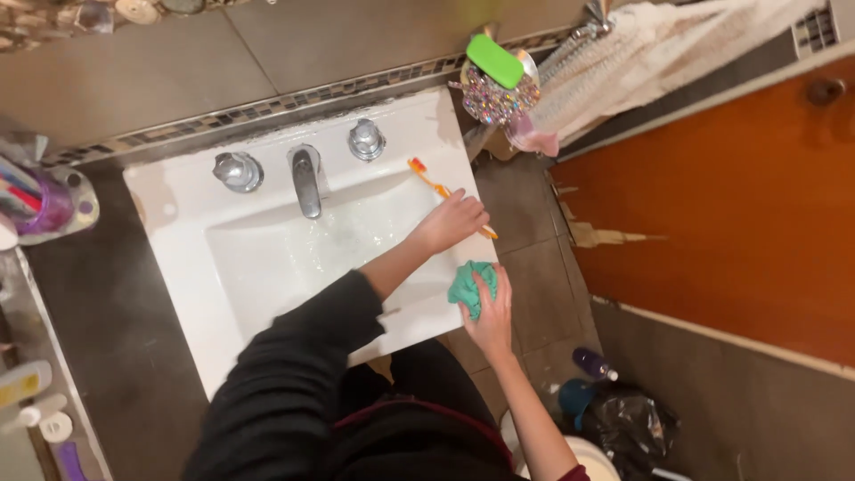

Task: Cleaning a bathroom sink and faucet with a cloth and organizing nearby toiletries.

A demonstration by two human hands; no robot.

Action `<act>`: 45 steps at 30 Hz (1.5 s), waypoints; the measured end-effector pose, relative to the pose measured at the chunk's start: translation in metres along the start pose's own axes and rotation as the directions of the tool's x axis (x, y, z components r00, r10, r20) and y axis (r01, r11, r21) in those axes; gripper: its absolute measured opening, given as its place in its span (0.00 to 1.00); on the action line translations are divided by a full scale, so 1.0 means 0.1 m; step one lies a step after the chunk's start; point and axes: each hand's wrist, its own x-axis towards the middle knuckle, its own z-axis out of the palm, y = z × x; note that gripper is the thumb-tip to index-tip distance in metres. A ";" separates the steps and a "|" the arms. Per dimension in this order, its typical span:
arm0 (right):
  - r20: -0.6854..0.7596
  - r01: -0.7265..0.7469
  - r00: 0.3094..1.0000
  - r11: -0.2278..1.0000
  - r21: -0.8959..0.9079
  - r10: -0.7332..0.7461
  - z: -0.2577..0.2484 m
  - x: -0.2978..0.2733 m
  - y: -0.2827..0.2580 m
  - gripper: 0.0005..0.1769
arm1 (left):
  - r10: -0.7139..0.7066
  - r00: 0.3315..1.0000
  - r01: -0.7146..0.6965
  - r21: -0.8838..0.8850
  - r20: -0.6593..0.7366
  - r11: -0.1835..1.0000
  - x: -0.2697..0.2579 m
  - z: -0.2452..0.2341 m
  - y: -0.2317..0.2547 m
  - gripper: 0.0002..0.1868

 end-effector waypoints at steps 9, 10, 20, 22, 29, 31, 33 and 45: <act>0.041 0.211 0.975 0.971 0.117 -0.217 0.20 2.03 0.13 0.43 | -0.613 0.790 0.555 -0.401 -0.019 0.728 -1.56 -1.06 0.44 0.24; 0.050 0.221 0.972 0.967 0.127 -0.229 0.32 2.32 0.11 0.43 | -0.626 0.780 0.569 -0.396 -0.016 0.720 -1.67 -1.09 0.52 0.24; 0.205 0.504 0.830 0.855 0.120 -0.518 0.53 2.79 0.10 0.36 | -0.761 0.648 0.705 -0.355 -0.030 0.615 -1.98 -1.08 0.98 0.27; 0.293 0.565 0.764 0.816 0.125 -0.574 0.21 2.39 0.00 0.39 | -0.745 0.667 0.694 -0.337 -0.033 0.636 -1.97 -1.10 0.87 0.27; 0.699 0.594 0.441 0.767 0.243 -0.563 -0.25 1.54 0.14 0.40 | -0.729 0.684 0.701 -0.264 -0.010 0.662 -2.16 -1.22 0.87 0.29; 0.732 0.526 0.410 0.797 0.297 -0.544 -0.25 1.74 -0.20 0.38 | -0.732 0.681 0.701 -0.264 -0.028 0.662 -2.21 -1.25 0.88 0.29; 0.581 0.637 0.558 0.754 0.157 -0.592 -0.22 2.05 -0.76 0.41 | -0.733 0.679 0.696 -0.290 -0.033 0.657 -2.25 -1.27 0.92 0.30; 0.744 0.860 -0.153 -0.458 -0.224 -0.651 1.08 2.53 -1.07 0.19 | -0.757 0.653 0.721 -0.308 0.003 0.621 -2.33 -0.99 1.31 0.34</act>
